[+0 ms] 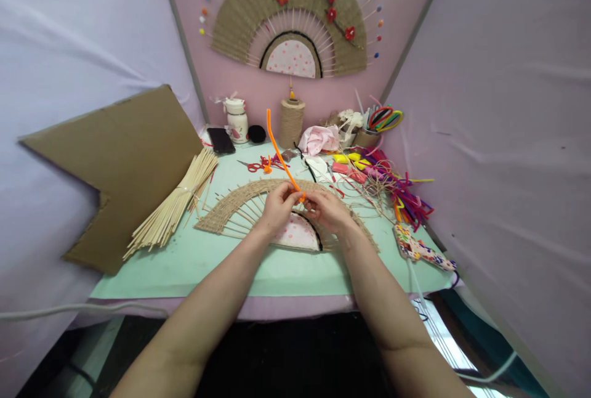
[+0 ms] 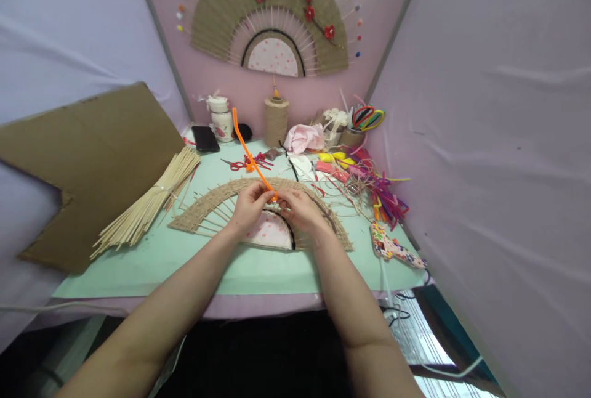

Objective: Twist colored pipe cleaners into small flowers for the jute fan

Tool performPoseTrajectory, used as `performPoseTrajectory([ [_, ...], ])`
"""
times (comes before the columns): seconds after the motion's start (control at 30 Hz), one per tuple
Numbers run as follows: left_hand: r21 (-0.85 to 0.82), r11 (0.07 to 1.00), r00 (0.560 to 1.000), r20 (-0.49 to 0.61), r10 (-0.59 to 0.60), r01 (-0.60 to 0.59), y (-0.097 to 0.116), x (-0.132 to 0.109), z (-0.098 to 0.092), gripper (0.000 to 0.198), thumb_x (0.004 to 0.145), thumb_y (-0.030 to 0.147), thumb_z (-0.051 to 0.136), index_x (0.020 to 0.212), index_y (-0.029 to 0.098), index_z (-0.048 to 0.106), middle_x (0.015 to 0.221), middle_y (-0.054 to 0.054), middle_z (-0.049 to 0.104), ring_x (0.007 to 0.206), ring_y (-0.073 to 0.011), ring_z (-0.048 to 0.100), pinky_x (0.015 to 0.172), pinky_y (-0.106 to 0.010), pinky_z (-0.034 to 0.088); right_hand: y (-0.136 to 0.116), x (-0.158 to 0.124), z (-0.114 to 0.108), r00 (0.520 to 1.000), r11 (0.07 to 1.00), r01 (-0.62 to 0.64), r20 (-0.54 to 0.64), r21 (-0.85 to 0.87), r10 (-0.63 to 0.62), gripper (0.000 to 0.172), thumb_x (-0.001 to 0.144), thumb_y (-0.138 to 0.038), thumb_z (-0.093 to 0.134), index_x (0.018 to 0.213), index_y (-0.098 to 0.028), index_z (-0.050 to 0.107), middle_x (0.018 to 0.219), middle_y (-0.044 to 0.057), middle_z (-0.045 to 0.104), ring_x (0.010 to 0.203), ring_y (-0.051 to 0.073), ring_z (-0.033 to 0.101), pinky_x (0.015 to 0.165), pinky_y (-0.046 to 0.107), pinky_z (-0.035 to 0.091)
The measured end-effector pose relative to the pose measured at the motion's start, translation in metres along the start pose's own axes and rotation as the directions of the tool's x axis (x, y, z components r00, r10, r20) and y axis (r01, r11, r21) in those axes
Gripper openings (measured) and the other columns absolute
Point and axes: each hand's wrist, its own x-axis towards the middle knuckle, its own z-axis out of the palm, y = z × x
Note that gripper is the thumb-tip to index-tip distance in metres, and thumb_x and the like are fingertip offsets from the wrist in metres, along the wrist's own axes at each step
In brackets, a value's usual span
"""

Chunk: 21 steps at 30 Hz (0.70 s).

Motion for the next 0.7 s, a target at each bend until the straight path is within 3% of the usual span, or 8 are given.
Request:
performPoseTrajectory([
  [0.17,0.114,0.993,1.000,0.021,0.021,-0.024,-0.0017,-0.0027,0.0000,0.007,0.073,0.022,0.061,0.070,0.017,0.060,0.066,0.002,0.057,0.063,-0.0108,0.050,0.062,-0.022,0.039,-0.0003,0.0004,-0.0043,1.000,0.997,-0.020,0.021,0.075,0.019,0.026,0.062,-0.035,0.076,0.066,-0.016,0.059,0.058,-0.005,0.043,0.053,0.006,0.035,0.045,0.018,0.028],
  [0.33,0.027,0.998,0.999,0.012,-0.049,0.049,-0.0031,0.0002,0.0000,0.013,0.072,0.027,0.064,0.069,0.016,0.058,0.061,0.003,0.055,0.059,-0.0097,0.050,0.059,-0.022,0.039,0.0007,0.0017,-0.0063,0.999,0.997,-0.026,0.041,0.075,0.023,0.030,0.057,-0.035,0.079,0.073,-0.015,0.063,0.063,-0.003,0.052,0.052,0.005,0.038,0.047,0.019,0.030],
  [0.53,-0.136,0.963,0.972,0.003,-0.236,0.234,-0.0064,0.0028,-0.0006,0.022,0.065,0.030,0.071,0.067,0.014,0.057,0.057,0.003,0.055,0.052,-0.0076,0.050,0.054,-0.020,0.039,0.0068,0.0036,-0.0038,0.998,0.993,0.058,-0.034,-0.106,-0.062,0.029,0.063,-0.041,0.073,0.072,-0.016,0.061,0.063,-0.003,0.054,0.051,0.006,0.039,0.047,0.020,0.031],
  [0.7,-0.364,0.861,0.932,0.066,-0.356,0.355,-0.0064,0.0015,-0.0009,0.021,0.063,0.025,0.075,0.064,0.012,0.059,0.056,0.001,0.056,0.050,-0.0054,0.049,0.051,-0.018,0.038,0.0090,0.0047,-0.0011,0.983,0.937,0.156,-0.048,-0.311,-0.179,0.022,0.072,-0.039,0.062,0.075,-0.017,0.060,0.067,-0.002,0.057,0.056,0.009,0.044,0.053,0.022,0.036],
])
